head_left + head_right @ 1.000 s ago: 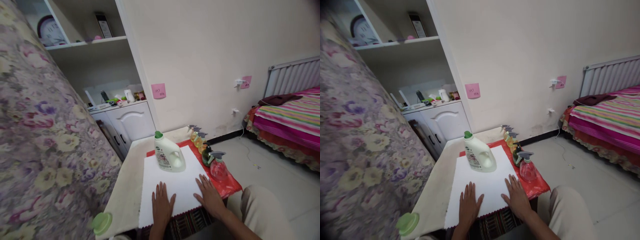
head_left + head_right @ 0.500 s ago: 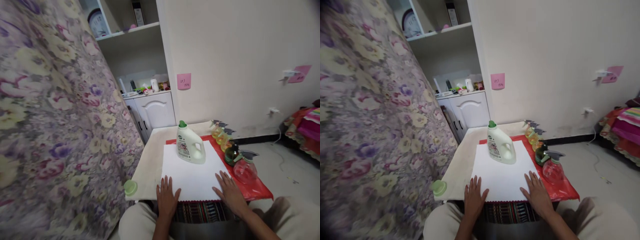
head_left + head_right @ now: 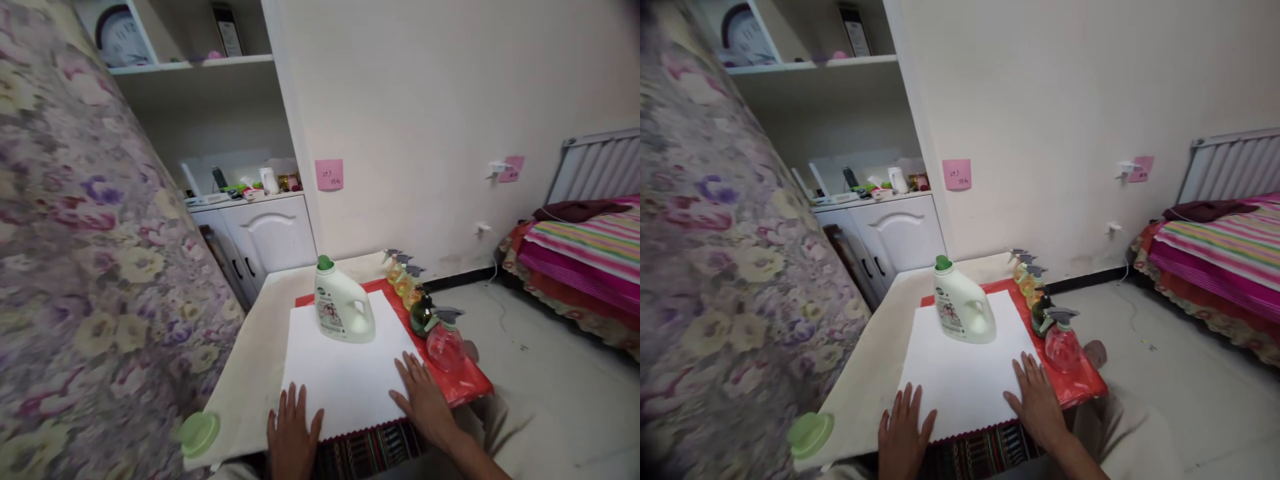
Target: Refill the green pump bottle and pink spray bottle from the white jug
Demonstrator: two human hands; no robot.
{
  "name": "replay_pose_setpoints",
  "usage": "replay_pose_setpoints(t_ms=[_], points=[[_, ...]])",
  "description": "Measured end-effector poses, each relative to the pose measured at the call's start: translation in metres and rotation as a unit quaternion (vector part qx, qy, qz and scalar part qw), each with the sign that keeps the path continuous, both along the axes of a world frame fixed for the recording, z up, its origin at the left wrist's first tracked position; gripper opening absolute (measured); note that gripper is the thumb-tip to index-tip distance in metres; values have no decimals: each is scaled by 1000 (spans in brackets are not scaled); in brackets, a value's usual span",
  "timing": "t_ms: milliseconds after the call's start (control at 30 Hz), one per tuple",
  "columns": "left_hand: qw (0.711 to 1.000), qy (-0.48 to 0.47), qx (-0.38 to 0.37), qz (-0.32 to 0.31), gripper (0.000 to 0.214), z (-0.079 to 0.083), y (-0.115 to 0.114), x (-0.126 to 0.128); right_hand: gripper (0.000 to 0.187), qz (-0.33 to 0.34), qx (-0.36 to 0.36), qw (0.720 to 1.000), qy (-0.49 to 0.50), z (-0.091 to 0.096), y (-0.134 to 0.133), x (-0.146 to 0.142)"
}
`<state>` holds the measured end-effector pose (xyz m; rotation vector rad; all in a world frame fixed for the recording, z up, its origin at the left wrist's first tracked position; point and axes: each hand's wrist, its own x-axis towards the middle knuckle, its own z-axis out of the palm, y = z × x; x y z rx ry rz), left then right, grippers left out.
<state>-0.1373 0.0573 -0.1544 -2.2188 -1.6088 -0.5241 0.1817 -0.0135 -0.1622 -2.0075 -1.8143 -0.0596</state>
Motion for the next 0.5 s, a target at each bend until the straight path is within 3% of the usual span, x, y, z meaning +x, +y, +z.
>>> replay_pose_setpoints(t_ms=[500], points=[[998, 12, 59, -19, 47, -6, 7, -4, 71, -9, -39, 997, 69, 3, 1, 0]])
